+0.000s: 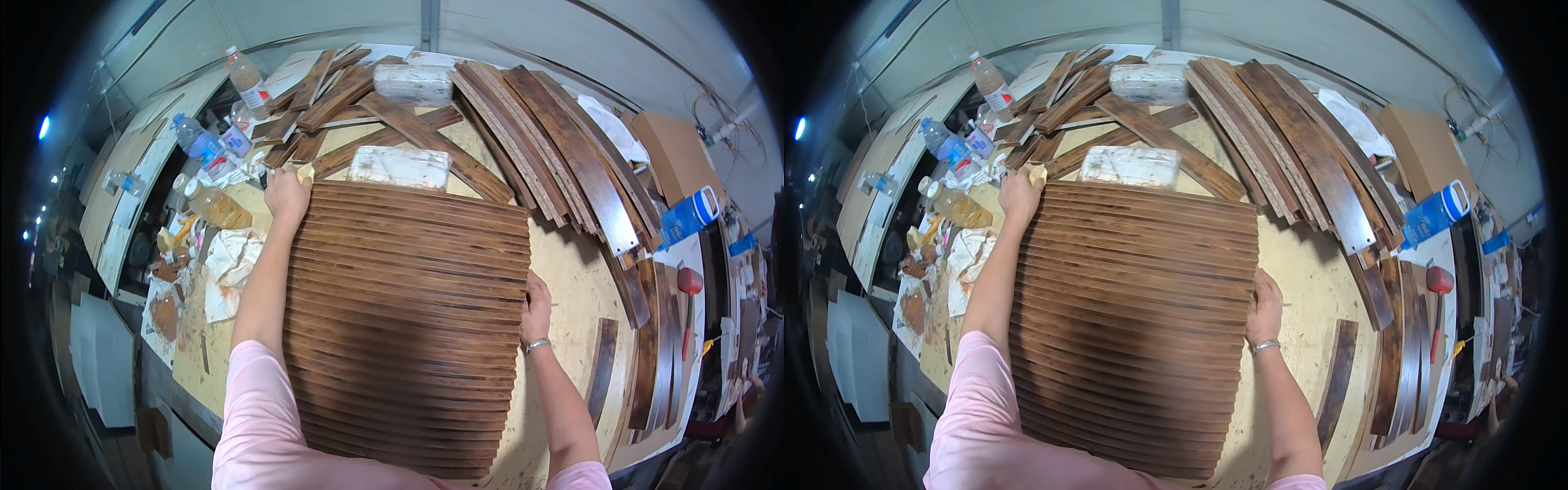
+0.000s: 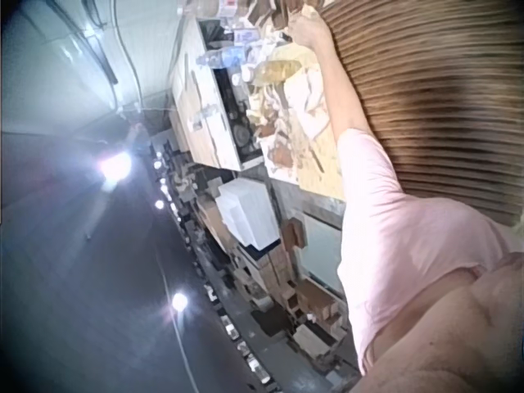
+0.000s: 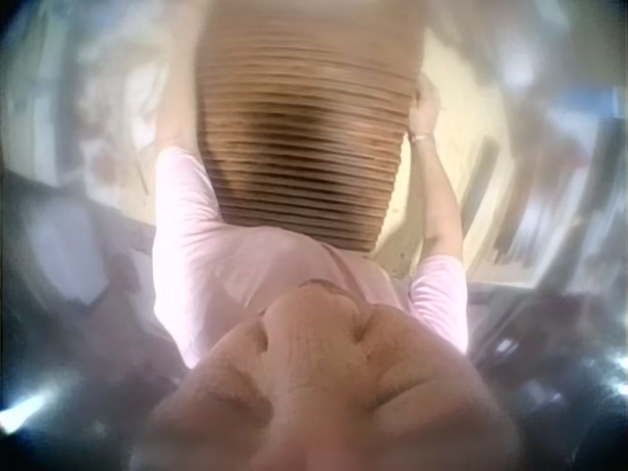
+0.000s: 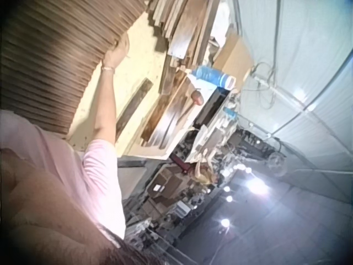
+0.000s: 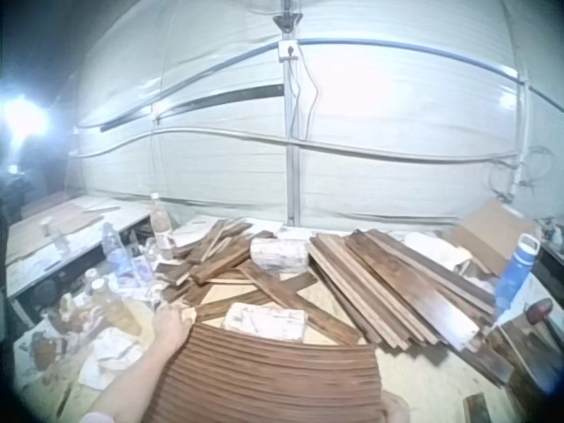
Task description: The person rubs a stack of wood slats with a cloth, then rubs a smaller block against the slats, and finally wipes the assembled slat panel with a cloth.
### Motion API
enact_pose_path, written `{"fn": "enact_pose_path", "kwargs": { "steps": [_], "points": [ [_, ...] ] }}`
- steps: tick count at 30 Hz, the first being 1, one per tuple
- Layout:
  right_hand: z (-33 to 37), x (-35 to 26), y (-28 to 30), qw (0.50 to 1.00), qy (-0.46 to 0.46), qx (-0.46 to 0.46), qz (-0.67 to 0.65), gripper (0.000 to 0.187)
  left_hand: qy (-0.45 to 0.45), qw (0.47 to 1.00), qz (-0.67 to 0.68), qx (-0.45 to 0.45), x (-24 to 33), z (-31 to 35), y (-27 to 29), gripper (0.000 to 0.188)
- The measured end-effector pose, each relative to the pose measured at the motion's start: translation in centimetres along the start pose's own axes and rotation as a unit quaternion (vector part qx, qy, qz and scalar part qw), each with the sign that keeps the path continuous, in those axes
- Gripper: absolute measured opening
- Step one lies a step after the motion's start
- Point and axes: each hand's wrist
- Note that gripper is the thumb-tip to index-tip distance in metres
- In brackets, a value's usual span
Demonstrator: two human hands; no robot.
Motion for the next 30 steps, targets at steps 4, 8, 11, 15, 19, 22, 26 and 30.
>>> {"fn": "enact_pose_path", "kwargs": {
  "steps": [4,8,11,15,19,22,26,30],
  "points": [
    [0.0,-0.7,-0.3,1.0,0.001,0.003,0.014,0.053,-0.086,0.995,0.048,0.016,5.8,3.4,0.6,0.032],
    [0.2,-0.4,0.0,1.0,-0.01,0.012,0.019,0.056,-0.167,0.982,0.084,-0.041,17.1,5.5,0.2,0.029],
    [0.1,-0.4,0.3,1.0,0.001,0.014,0.023,0.059,-0.204,0.965,0.163,-0.017,26.4,7.0,0.2,0.026],
    [0.1,-0.8,-0.1,0.999,0.012,0.009,0.029,0.063,-0.284,0.905,0.316,0.006,34.9,9.1,-0.6,0.025],
    [0.1,-0.8,0.1,0.999,0.015,0.021,0.039,0.064,-0.289,0.899,0.321,-0.067,36.3,7.6,0.1,0.029],
    [0.3,-0.9,0.4,0.999,0.018,0.027,0.04,0.063,-0.283,0.913,0.291,-0.032,34.6,7.2,0.4,0.031],
    [0.2,-1.1,0.4,0.999,0.018,0.028,0.031,0.061,-0.308,0.904,0.294,-0.022,33.7,8.1,1.4,0.032],
    [0.2,-1.1,0.2,0.999,0.006,0.027,0.039,0.062,-0.333,0.894,0.298,-0.034,32.6,9.5,1.9,0.03]
  ]
}}
Point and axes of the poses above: each hand's wrist, its own z-axis away from the middle knuckle, its own y-axis out of the back of the hand, x = y × z, and after that the axes turned 9 degrees about -y, right-handed
